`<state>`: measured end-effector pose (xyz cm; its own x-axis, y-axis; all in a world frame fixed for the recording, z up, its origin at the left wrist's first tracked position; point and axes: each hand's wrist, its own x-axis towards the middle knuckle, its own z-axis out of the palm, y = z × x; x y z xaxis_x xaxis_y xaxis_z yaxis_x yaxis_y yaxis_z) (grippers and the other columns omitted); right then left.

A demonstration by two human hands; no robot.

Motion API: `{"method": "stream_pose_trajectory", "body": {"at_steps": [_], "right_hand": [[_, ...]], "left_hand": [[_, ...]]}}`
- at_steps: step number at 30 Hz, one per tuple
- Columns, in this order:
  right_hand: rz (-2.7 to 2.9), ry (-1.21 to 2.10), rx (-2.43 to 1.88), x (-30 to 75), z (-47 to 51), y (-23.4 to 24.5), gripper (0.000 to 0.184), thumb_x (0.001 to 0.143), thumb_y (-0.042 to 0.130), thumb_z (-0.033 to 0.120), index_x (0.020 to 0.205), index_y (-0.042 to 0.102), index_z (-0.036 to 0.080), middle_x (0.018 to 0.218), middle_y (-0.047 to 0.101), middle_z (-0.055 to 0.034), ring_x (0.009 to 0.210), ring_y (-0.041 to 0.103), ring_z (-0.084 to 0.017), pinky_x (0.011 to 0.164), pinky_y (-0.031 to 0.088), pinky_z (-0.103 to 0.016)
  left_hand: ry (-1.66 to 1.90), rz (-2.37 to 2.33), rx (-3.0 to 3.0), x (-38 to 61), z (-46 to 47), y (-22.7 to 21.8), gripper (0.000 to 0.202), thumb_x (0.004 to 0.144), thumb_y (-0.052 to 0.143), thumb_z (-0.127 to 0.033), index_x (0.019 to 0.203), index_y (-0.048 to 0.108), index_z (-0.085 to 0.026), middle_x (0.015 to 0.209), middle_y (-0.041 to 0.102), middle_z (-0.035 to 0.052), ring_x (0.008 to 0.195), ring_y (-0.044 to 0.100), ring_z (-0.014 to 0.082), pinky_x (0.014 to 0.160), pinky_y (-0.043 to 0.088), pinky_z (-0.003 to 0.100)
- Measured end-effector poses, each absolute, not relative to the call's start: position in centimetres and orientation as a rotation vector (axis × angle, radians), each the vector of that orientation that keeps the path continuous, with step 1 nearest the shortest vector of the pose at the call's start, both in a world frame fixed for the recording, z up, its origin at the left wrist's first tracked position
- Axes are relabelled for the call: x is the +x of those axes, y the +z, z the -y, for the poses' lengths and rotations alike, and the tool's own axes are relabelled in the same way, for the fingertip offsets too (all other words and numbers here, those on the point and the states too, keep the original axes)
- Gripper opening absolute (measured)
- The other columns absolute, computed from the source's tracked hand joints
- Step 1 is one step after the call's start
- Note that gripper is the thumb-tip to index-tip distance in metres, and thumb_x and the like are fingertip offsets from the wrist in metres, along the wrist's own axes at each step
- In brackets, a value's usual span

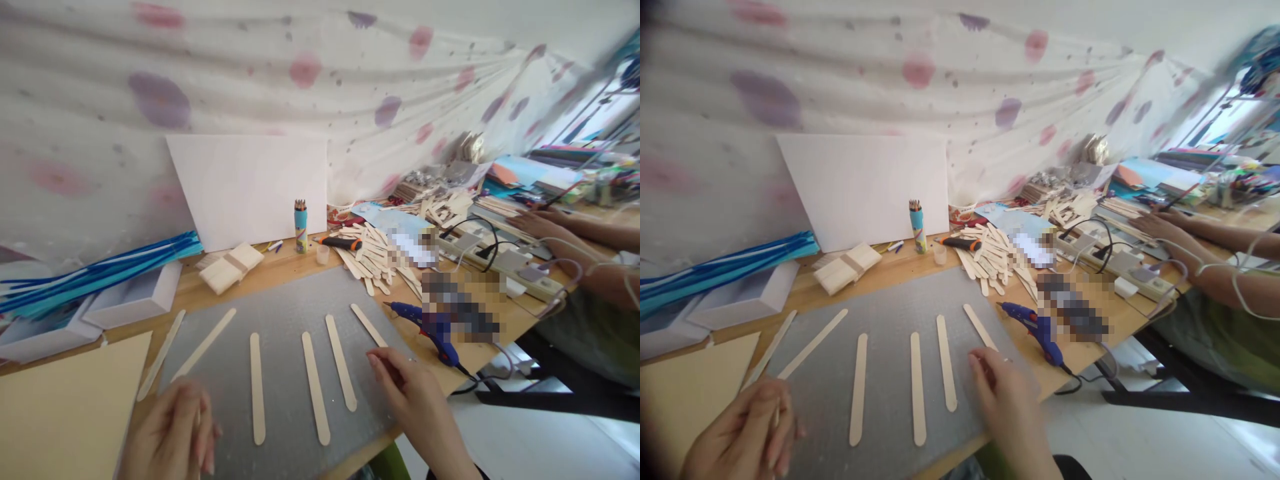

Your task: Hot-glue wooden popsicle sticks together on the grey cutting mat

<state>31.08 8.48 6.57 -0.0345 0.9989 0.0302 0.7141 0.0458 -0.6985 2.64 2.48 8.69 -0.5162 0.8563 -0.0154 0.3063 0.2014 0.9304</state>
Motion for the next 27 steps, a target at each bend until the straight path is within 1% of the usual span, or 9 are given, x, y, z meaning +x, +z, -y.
{"method": "stream_pose_trajectory", "body": {"at_steps": [2, 5, 8, 11, 13, 15, 18, 22, 27], "right_hand": [[1.844, 0.783, -1.719, 30.2, -8.8, 6.8, 0.031, 0.096, 0.043, 0.039, 0.088, 0.067, 0.020, 0.067, 0.065, -0.0026, 0.061, 0.059, -0.019, 0.058, 0.041, -0.030], [1.953, 0.833, -1.742, 28.5, -9.1, 7.0, 0.023, 0.095, 0.047, 0.032, 0.090, 0.066, 0.021, 0.067, 0.064, -0.0010, 0.063, 0.060, -0.018, 0.059, 0.041, -0.028], [2.103, 0.752, -1.832, 26.5, -9.0, 6.8, 0.016, 0.093, 0.054, 0.030, 0.090, 0.066, 0.020, 0.076, 0.068, -0.0034, 0.068, 0.065, -0.020, 0.060, 0.040, -0.028], [2.220, 0.739, -2.006, 24.4, -8.6, 6.7, 0.020, 0.092, 0.059, 0.035, 0.083, 0.067, 0.019, 0.077, 0.072, -0.0060, 0.069, 0.069, -0.023, 0.057, 0.036, -0.029], [2.257, 0.772, -2.082, 23.3, -8.6, 7.0, 0.020, 0.093, 0.060, 0.033, 0.082, 0.068, 0.019, 0.076, 0.074, -0.0070, 0.071, 0.071, -0.025, 0.055, 0.033, -0.029], [2.278, 0.777, -2.108, 22.6, -9.0, 7.4, 0.018, 0.093, 0.059, 0.029, 0.083, 0.070, 0.018, 0.077, 0.075, -0.0083, 0.073, 0.072, -0.027, 0.055, 0.032, -0.029], [2.268, 0.742, -2.099, 22.3, -9.9, 7.8, 0.023, 0.095, 0.058, 0.030, 0.081, 0.071, 0.017, 0.078, 0.076, -0.0106, 0.074, 0.072, -0.027, 0.055, 0.031, -0.030], [2.272, 0.725, -2.044, 22.7, -10.9, 7.5, 0.025, 0.094, 0.059, 0.032, 0.076, 0.071, 0.018, 0.077, 0.076, -0.0091, 0.072, 0.071, -0.025, 0.055, 0.031, -0.029], [2.239, 0.702, -1.982, 23.2, -11.5, 7.0, 0.028, 0.096, 0.055, 0.031, 0.075, 0.071, 0.019, 0.072, 0.075, -0.0065, 0.069, 0.069, -0.020, 0.055, 0.032, -0.028]], "left_hand": [[1.250, -1.826, 0.994, 2.4, -3.1, 8.3, 0.043, 0.085, 0.052, -0.064, 0.069, 0.056, -0.024, 0.042, 0.042, -0.0083, 0.037, 0.046, 0.0131, 0.051, 0.054, 0.030], [1.093, -1.896, 1.064, 1.9, -3.8, 7.0, 0.044, 0.083, 0.053, -0.064, 0.093, 0.063, -0.023, 0.055, 0.051, -0.0059, 0.047, 0.053, 0.0150, 0.046, 0.048, 0.026], [0.898, -2.004, 1.221, 2.1, -4.0, 6.0, 0.039, 0.090, 0.043, -0.053, 0.105, 0.063, -0.024, 0.069, 0.061, -0.0018, 0.063, 0.063, 0.0177, 0.059, 0.051, 0.028], [0.735, -2.028, 1.336, 2.9, -4.3, 5.9, 0.036, 0.092, 0.033, -0.040, 0.112, 0.059, -0.024, 0.080, 0.067, 0.0016, 0.075, 0.069, 0.0204, 0.070, 0.053, 0.032], [0.639, -2.040, 1.357, 3.3, -4.6, 6.1, 0.034, 0.092, 0.031, -0.036, 0.110, 0.056, -0.022, 0.084, 0.069, 0.0041, 0.079, 0.070, 0.0223, 0.072, 0.052, 0.034], [0.528, -2.067, 1.372, 3.7, -5.1, 6.3, 0.031, 0.092, 0.033, -0.039, 0.104, 0.055, -0.021, 0.080, 0.070, 0.0054, 0.077, 0.070, 0.0247, 0.071, 0.051, 0.035], [0.372, -2.116, 1.405, 4.0, -5.8, 6.6, 0.026, 0.092, 0.039, -0.041, 0.097, 0.054, -0.021, 0.078, 0.071, 0.0067, 0.077, 0.070, 0.0267, 0.068, 0.048, 0.034], [0.191, -2.181, 1.446, 4.0, -6.3, 6.6, 0.023, 0.093, 0.039, -0.036, 0.092, 0.057, -0.021, 0.090, 0.075, 0.0104, 0.083, 0.072, 0.0283, 0.066, 0.045, 0.032], [0.129, -2.192, 1.449, 3.8, -6.4, 6.7, 0.028, 0.095, 0.037, -0.037, 0.092, 0.061, -0.022, 0.091, 0.077, 0.0093, 0.085, 0.072, 0.0267, 0.065, 0.043, 0.031]]}}
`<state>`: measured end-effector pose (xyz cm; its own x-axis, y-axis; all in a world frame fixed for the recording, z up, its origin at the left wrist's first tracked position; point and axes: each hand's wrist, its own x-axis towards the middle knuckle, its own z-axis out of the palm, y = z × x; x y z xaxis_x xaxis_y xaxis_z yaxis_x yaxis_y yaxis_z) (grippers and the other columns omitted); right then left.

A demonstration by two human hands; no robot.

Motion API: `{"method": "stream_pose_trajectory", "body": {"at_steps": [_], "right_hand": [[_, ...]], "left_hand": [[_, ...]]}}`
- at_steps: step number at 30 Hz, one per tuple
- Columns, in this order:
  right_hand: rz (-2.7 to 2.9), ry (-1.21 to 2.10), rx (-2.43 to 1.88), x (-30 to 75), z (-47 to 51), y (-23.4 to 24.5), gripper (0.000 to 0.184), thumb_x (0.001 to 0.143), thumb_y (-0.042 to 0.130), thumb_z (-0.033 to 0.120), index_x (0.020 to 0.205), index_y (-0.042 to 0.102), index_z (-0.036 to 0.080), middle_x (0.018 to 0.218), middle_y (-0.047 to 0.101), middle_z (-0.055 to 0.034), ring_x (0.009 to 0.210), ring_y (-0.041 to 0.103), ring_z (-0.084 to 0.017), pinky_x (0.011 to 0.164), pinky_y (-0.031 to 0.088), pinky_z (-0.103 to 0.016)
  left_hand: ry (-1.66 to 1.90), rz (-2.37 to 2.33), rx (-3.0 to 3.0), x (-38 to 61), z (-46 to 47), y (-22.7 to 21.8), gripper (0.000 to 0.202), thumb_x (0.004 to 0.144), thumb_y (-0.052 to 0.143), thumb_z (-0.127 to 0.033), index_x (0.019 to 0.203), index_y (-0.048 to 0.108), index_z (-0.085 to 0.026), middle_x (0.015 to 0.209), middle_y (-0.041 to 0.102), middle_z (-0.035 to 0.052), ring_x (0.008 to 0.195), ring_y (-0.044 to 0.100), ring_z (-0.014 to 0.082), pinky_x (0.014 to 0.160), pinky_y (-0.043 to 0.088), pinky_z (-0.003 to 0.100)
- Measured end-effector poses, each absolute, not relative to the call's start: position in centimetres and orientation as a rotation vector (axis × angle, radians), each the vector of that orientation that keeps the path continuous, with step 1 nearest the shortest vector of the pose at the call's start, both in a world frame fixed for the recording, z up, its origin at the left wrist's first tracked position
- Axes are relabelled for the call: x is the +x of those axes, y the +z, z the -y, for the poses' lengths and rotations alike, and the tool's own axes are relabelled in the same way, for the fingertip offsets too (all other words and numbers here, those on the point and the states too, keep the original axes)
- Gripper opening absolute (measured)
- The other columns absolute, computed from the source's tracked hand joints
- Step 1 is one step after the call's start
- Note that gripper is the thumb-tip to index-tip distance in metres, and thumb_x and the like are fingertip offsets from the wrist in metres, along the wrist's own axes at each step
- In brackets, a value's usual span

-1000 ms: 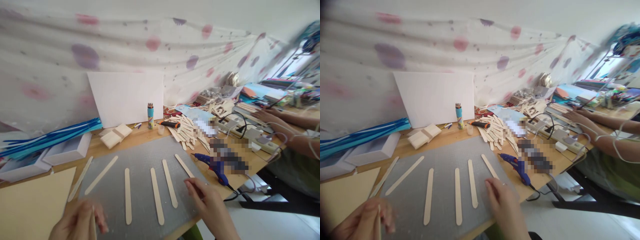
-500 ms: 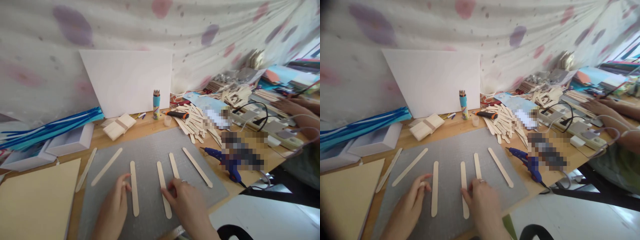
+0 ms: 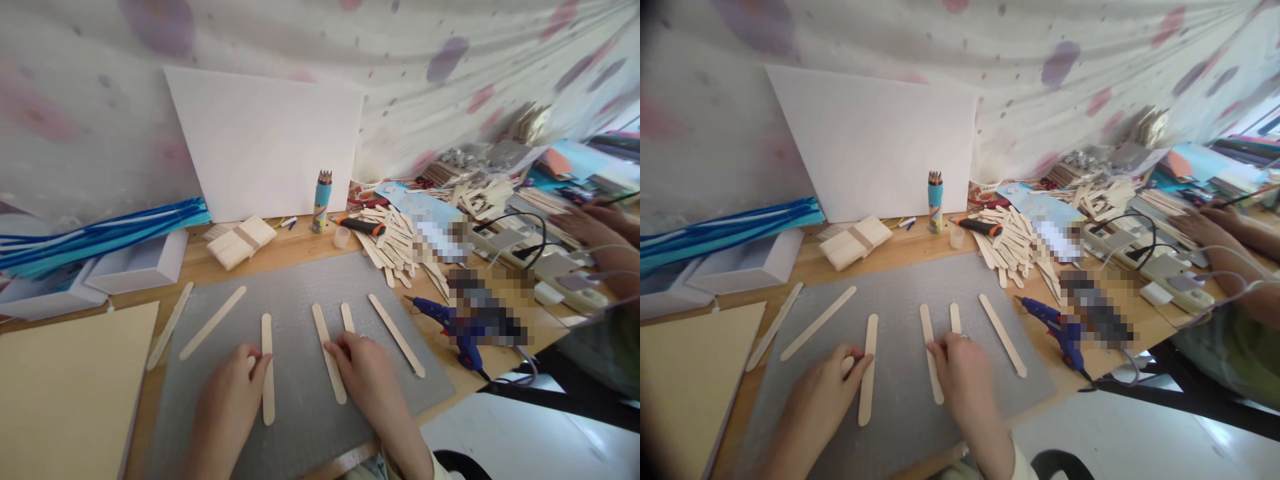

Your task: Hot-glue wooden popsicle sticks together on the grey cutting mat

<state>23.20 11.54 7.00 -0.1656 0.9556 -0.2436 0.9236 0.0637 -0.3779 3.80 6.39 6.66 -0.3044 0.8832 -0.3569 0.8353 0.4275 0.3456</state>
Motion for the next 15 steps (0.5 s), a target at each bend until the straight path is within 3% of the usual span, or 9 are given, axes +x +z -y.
{"method": "stream_pose_trajectory", "body": {"at_steps": [8, 15], "right_hand": [[2.264, 0.671, -1.984, 23.4, -12.6, 7.1, 0.032, 0.094, 0.057, 0.033, 0.069, 0.070, 0.019, 0.067, 0.073, -0.0079, 0.064, 0.066, -0.022, 0.054, 0.028, -0.029], [2.227, 0.685, -1.936, 24.5, -13.1, 6.6, 0.032, 0.094, 0.054, 0.034, 0.070, 0.069, 0.020, 0.064, 0.071, -0.0052, 0.062, 0.065, -0.021, 0.055, 0.032, -0.028]], "left_hand": [[0.094, -2.225, 1.411, 4.3, -6.5, 7.3, 0.026, 0.094, 0.042, -0.038, 0.093, 0.060, -0.020, 0.083, 0.075, 0.0077, 0.081, 0.070, 0.0274, 0.062, 0.039, 0.030], [0.117, -2.263, 1.363, 4.8, -7.0, 7.3, 0.017, 0.093, 0.048, -0.035, 0.091, 0.055, -0.020, 0.080, 0.074, 0.0074, 0.075, 0.070, 0.0245, 0.060, 0.040, 0.028]]}}
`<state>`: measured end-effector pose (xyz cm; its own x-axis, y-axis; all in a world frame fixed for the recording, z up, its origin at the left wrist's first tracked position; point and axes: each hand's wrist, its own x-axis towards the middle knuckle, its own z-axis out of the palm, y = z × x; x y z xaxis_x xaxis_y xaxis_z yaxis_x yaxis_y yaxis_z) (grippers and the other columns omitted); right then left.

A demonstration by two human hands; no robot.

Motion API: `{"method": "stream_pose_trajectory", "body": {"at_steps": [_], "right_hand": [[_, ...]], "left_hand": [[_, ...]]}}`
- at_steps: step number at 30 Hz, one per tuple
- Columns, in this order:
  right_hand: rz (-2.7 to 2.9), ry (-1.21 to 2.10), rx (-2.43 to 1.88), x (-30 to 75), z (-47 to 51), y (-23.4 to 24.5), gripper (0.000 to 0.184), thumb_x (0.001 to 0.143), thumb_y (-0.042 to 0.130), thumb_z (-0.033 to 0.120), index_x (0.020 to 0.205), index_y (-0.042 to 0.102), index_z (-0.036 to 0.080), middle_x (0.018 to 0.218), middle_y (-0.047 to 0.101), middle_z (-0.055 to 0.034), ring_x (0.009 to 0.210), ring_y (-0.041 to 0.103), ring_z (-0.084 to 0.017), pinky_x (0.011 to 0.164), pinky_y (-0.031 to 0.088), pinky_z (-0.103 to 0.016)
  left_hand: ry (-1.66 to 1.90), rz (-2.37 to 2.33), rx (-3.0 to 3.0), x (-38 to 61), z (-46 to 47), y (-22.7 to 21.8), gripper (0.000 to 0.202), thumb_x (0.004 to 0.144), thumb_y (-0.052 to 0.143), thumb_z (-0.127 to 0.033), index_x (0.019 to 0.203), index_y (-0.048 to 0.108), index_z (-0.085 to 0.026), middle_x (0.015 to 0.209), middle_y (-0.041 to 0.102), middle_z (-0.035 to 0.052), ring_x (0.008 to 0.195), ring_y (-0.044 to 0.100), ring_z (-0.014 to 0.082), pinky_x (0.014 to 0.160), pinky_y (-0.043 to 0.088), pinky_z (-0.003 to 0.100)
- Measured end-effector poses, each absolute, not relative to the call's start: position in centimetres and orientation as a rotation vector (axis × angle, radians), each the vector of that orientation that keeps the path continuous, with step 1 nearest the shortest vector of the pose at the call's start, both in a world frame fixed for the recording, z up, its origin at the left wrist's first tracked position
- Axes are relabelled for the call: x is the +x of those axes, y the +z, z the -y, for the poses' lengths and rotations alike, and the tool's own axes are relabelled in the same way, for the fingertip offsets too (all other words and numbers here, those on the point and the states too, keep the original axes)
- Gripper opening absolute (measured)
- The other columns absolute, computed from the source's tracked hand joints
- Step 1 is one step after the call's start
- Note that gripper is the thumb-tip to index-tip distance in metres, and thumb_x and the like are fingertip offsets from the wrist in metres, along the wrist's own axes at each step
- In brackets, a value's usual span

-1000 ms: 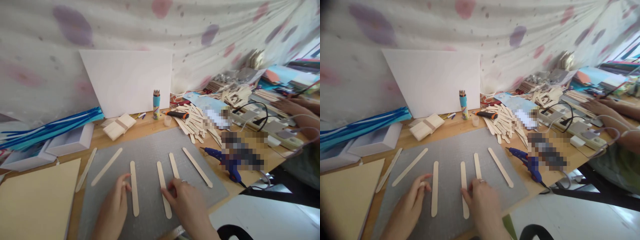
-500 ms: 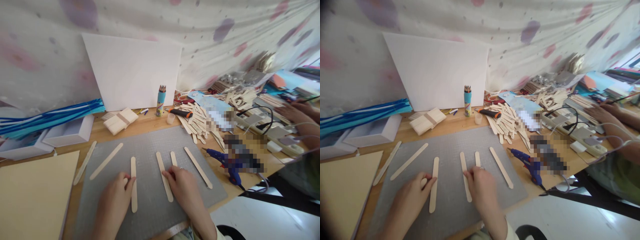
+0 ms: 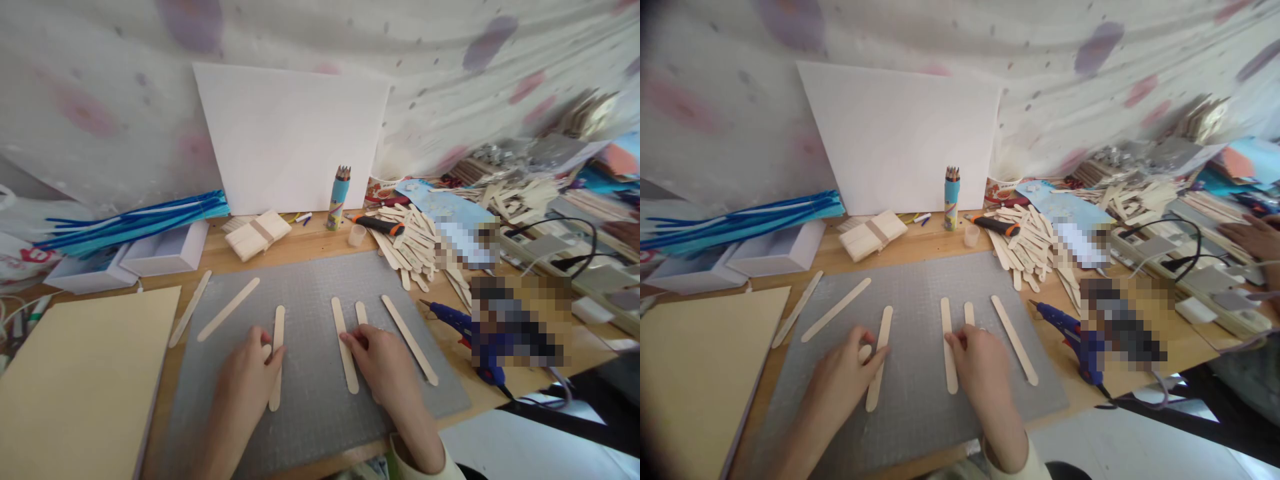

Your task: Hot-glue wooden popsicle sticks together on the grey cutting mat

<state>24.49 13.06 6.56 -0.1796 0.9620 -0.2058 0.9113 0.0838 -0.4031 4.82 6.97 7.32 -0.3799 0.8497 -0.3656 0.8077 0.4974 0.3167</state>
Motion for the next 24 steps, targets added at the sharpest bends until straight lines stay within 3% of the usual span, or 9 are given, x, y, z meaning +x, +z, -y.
{"method": "stream_pose_trajectory", "body": {"at_steps": [6, 11, 14, 19, 24], "right_hand": [[2.184, 0.689, -1.979, 24.8, -13.4, 6.5, 0.031, 0.092, 0.058, 0.038, 0.068, 0.068, 0.021, 0.063, 0.070, -0.0037, 0.063, 0.066, -0.021, 0.054, 0.031, -0.028], [2.186, 0.710, -1.955, 25.0, -13.4, 6.2, 0.033, 0.093, 0.057, 0.039, 0.067, 0.067, 0.020, 0.062, 0.068, -0.0032, 0.061, 0.064, -0.021, 0.055, 0.031, -0.028], [2.180, 0.730, -1.938, 25.0, -13.4, 6.2, 0.033, 0.093, 0.057, 0.039, 0.067, 0.066, 0.021, 0.062, 0.068, -0.0026, 0.061, 0.063, -0.020, 0.055, 0.030, -0.028], [2.180, 0.754, -1.916, 25.1, -13.5, 6.2, 0.033, 0.094, 0.057, 0.039, 0.068, 0.065, 0.021, 0.061, 0.068, -0.0024, 0.061, 0.063, -0.020, 0.055, 0.030, -0.028], [2.186, 0.787, -1.927, 25.5, -13.6, 5.9, 0.033, 0.093, 0.058, 0.041, 0.068, 0.064, 0.021, 0.063, 0.068, -0.0026, 0.063, 0.063, -0.021, 0.056, 0.031, -0.028]], "left_hand": [[-0.066, -2.239, 1.457, 5.4, -7.0, 7.9, 0.028, 0.096, 0.041, -0.032, 0.075, 0.057, -0.022, 0.081, 0.076, 0.0090, 0.079, 0.072, 0.0241, 0.061, 0.040, 0.028], [-0.035, -2.286, 1.423, 5.7, -7.3, 7.9, 0.023, 0.094, 0.042, -0.036, 0.088, 0.058, -0.020, 0.081, 0.075, 0.0110, 0.076, 0.071, 0.0267, 0.057, 0.036, 0.029], [-0.010, -2.297, 1.391, 5.4, -7.5, 8.0, 0.021, 0.094, 0.041, -0.030, 0.087, 0.057, -0.020, 0.082, 0.075, 0.0116, 0.078, 0.071, 0.0266, 0.059, 0.036, 0.029], [0.057, -2.261, 1.377, 4.4, -7.3, 8.9, 0.023, 0.094, 0.034, -0.026, 0.083, 0.054, -0.023, 0.082, 0.074, 0.0068, 0.080, 0.070, 0.0229, 0.063, 0.037, 0.028], [0.372, -1.868, 1.304, 5.2, -7.4, 8.9, 0.032, 0.095, 0.032, -0.037, 0.069, 0.046, -0.024, 0.063, 0.067, -0.0008, 0.062, 0.064, 0.0178, 0.064, 0.040, 0.027]]}}
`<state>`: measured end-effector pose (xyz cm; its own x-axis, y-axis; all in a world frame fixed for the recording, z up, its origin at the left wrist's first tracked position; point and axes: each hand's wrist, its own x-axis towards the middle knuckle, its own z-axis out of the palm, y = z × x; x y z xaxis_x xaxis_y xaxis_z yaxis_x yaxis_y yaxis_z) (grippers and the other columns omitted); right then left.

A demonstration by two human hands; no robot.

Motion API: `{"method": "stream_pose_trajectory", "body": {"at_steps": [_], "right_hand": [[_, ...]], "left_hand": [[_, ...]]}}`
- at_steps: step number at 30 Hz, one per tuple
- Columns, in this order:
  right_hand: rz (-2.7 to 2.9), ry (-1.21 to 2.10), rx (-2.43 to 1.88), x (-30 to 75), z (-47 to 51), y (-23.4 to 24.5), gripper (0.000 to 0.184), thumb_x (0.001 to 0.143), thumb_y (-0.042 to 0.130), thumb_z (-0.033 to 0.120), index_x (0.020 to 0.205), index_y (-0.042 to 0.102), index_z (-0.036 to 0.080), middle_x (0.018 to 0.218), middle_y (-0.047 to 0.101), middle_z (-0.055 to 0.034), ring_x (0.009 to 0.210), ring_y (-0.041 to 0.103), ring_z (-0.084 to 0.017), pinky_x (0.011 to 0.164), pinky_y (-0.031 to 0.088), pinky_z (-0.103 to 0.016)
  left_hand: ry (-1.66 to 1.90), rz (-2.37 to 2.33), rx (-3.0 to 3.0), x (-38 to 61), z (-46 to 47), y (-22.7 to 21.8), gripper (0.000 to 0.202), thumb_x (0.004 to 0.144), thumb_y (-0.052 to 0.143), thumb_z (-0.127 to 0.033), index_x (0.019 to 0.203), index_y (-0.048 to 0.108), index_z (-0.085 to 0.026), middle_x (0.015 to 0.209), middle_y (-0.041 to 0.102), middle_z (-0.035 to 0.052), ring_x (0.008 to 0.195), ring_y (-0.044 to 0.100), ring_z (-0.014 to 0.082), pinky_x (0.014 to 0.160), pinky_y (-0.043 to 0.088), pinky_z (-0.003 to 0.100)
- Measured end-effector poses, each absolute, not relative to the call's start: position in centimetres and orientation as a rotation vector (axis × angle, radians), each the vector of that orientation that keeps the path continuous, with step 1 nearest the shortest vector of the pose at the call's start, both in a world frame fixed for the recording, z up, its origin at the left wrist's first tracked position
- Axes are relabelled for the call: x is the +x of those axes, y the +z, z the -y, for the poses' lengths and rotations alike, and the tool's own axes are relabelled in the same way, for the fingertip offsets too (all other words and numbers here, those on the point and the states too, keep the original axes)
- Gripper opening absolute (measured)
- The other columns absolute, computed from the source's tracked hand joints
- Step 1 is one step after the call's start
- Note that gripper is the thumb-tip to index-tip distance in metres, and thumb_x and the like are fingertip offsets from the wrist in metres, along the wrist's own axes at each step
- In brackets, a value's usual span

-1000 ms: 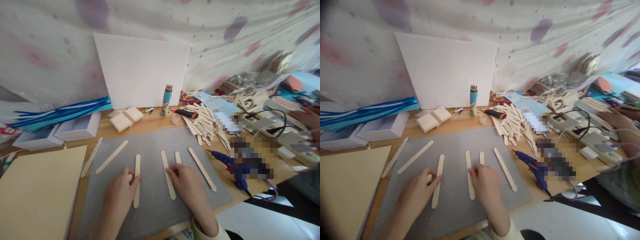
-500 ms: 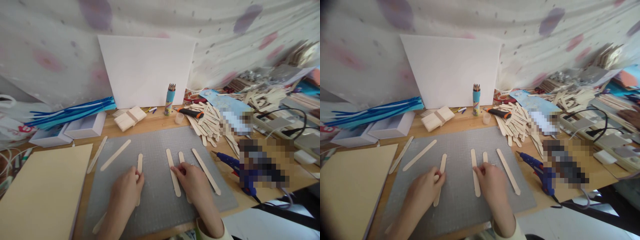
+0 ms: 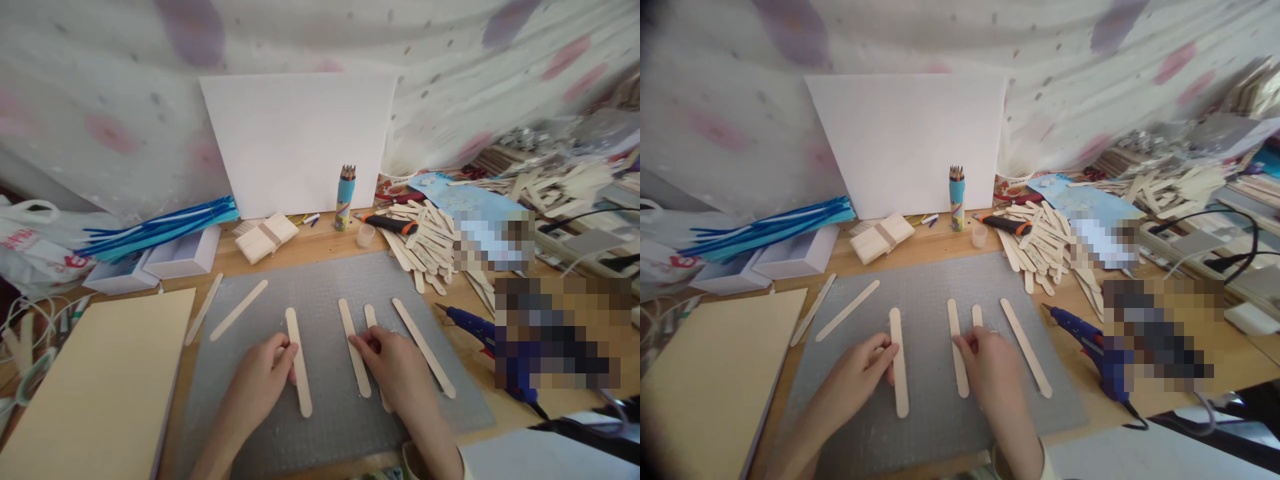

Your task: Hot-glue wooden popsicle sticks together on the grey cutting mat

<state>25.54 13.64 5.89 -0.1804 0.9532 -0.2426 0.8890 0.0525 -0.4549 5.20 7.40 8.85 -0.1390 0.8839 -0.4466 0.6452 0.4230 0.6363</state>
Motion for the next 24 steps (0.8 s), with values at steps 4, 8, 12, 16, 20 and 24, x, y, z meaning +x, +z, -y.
{"method": "stream_pose_trajectory", "body": {"at_steps": [4, 8, 12, 16, 20, 24], "right_hand": [[2.182, 0.822, -1.928, 25.8, -13.7, 5.7, 0.033, 0.093, 0.058, 0.041, 0.067, 0.063, 0.021, 0.063, 0.067, -0.0022, 0.063, 0.062, -0.021, 0.058, 0.030, -0.028], [2.188, 0.834, -1.940, 26.0, -13.7, 5.6, 0.035, 0.094, 0.056, 0.042, 0.068, 0.062, 0.020, 0.064, 0.066, -0.0024, 0.064, 0.061, -0.021, 0.058, 0.029, -0.029], [2.192, 0.873, -1.957, 25.9, -13.8, 5.7, 0.034, 0.094, 0.055, 0.042, 0.068, 0.060, 0.021, 0.062, 0.064, -0.0017, 0.061, 0.058, -0.020, 0.057, 0.028, -0.029], [2.194, 0.870, -1.923, 25.7, -13.8, 5.6, 0.035, 0.094, 0.054, 0.041, 0.066, 0.056, 0.021, 0.061, 0.063, -0.0013, 0.060, 0.057, -0.020, 0.057, 0.028, -0.028], [2.132, 0.869, -1.914, 26.3, -13.7, 5.7, 0.036, 0.093, 0.053, 0.044, 0.066, 0.054, 0.022, 0.059, 0.061, -0.0007, 0.059, 0.057, -0.020, 0.056, 0.029, -0.028], [1.996, 0.771, -1.969, 27.6, -13.4, 6.0, 0.029, 0.093, 0.050, 0.046, 0.077, 0.054, 0.022, 0.065, 0.062, -0.0021, 0.062, 0.059, -0.022, 0.057, 0.033, -0.029]], "left_hand": [[0.381, -1.826, 1.303, 6.6, -8.5, 8.2, 0.034, 0.095, 0.032, -0.038, 0.068, 0.047, -0.024, 0.064, 0.069, -0.0003, 0.062, 0.064, 0.0177, 0.064, 0.040, 0.026], [0.348, -1.893, 1.333, 7.2, -9.3, 7.7, 0.031, 0.094, 0.034, -0.034, 0.066, 0.044, -0.024, 0.059, 0.064, 0.0002, 0.064, 0.064, 0.0192, 0.065, 0.038, 0.027], [0.305, -1.968, 1.396, 7.1, -9.6, 7.2, 0.032, 0.094, 0.037, -0.033, 0.063, 0.040, -0.024, 0.055, 0.055, -0.0020, 0.058, 0.057, 0.0180, 0.059, 0.030, 0.026], [0.267, -2.056, 1.465, 7.0, -9.7, 6.6, 0.035, 0.093, 0.041, -0.035, 0.060, 0.034, -0.024, 0.056, 0.048, -0.0028, 0.055, 0.046, 0.0163, 0.056, 0.022, 0.027], [0.234, -2.110, 1.488, 7.0, -9.5, 6.5, 0.036, 0.093, 0.043, -0.040, 0.061, 0.034, -0.024, 0.057, 0.051, -0.0024, 0.056, 0.047, 0.0166, 0.056, 0.023, 0.027], [0.233, -2.183, 1.468, 6.0, -8.6, 7.2, 0.036, 0.096, 0.034, -0.046, 0.069, 0.042, -0.024, 0.064, 0.061, 0.0016, 0.063, 0.057, 0.0208, 0.058, 0.027, 0.028]]}}
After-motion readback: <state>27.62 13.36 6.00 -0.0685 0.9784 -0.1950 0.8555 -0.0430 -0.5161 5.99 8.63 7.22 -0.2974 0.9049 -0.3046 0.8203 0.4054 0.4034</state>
